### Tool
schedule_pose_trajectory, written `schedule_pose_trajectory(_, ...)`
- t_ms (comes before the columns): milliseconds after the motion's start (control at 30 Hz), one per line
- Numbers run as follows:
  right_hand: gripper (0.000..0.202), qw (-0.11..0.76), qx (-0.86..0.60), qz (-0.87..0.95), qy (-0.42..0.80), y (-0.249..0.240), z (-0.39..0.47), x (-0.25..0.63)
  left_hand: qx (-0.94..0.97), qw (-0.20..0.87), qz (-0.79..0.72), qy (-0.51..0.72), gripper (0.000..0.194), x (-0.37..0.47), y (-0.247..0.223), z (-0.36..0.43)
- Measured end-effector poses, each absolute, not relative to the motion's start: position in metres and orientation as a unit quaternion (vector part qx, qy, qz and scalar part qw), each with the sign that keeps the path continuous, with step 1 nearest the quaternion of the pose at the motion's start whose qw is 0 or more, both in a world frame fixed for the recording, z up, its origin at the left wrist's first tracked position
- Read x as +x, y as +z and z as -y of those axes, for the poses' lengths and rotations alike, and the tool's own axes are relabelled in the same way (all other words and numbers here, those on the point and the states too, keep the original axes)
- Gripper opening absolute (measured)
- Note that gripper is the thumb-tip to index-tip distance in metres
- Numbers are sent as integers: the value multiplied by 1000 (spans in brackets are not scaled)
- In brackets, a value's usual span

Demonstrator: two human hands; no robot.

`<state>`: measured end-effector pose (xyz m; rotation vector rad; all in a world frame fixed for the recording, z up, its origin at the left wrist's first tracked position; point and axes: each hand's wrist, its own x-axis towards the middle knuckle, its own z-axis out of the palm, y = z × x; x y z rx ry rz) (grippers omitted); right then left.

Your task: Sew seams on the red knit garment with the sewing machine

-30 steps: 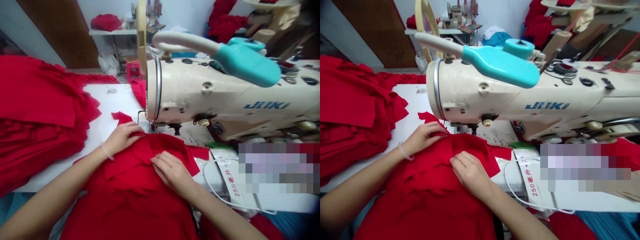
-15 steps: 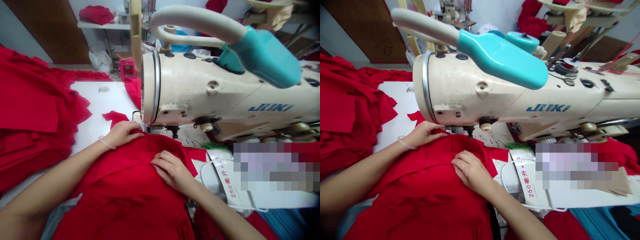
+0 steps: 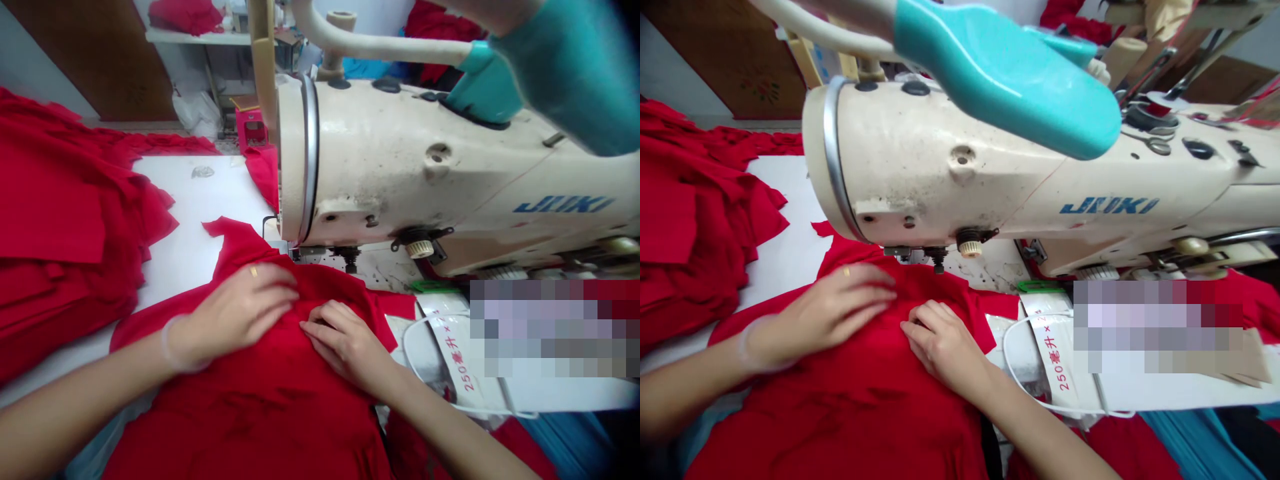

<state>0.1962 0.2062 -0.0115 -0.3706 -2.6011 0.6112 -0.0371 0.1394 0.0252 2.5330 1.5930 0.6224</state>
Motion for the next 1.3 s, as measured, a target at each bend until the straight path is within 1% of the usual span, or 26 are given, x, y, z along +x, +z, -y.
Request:
schedule_pose_trajectory(67, 24, 203, -133, 926, 288, -9, -210, 198, 862, 83, -469, 174, 33, -29, 21, -118)
schedule_pose_trajectory(167, 30, 150, -132, 905, 377, 0, -220, 200, 871, 93, -458, 150, 40, -25, 7, -103)
schedule_pose_trajectory(233, 33, 118, -140, 896, 404, 5, -226, 200, 869, 94, -462, 153, 41, -27, -1, -103)
schedule_pose_trajectory(300, 32, 117, -148, 893, 408, 8, -230, 199, 866, 92, -467, 151, 41, -28, -4, -106)
schedule_pose_trajectory(400, 24, 144, -147, 900, 384, 4, -231, 196, 862, 95, -474, 151, 40, -28, -3, -108)
schedule_pose_trajectory(533, 24, 154, -121, 924, 328, -2, -230, 194, 845, 93, -501, 162, 37, -26, 1, -104)
schedule_pose_trajectory(633, 26, 127, -99, 933, 321, 1, -236, 192, 837, 103, -511, 167, 38, -26, 2, -103)
schedule_pose_trajectory(700, 25, 96, -84, 937, 325, 6, -242, 191, 832, 128, -510, 177, 38, -27, 2, -105)
schedule_pose_trajectory(767, 25, 75, -65, 949, 300, 8, -246, 189, 822, 157, -514, 188, 36, -27, 3, -107)
schedule_pose_trajectory(833, 25, 79, -38, 967, 238, 8, -247, 188, 813, 176, -520, 194, 34, -27, 4, -109)
schedule_pose_trajectory(967, 25, 140, 24, 988, 65, 5, -238, 186, 809, 178, -526, 194, 31, -27, 4, -109)
schedule_pose_trajectory(1067, 21, 165, 42, 985, -13, 3, -229, 184, 808, 175, -529, 192, 29, -27, 3, -108)
schedule_pose_trajectory(1133, 21, 167, 35, 985, -14, 2, -227, 183, 801, 183, -536, 194, 27, -28, 4, -109)
schedule_pose_trajectory(1300, 19, 177, -55, 976, 112, -2, -235, 180, 783, 197, -551, 210, 21, -27, 8, -116)
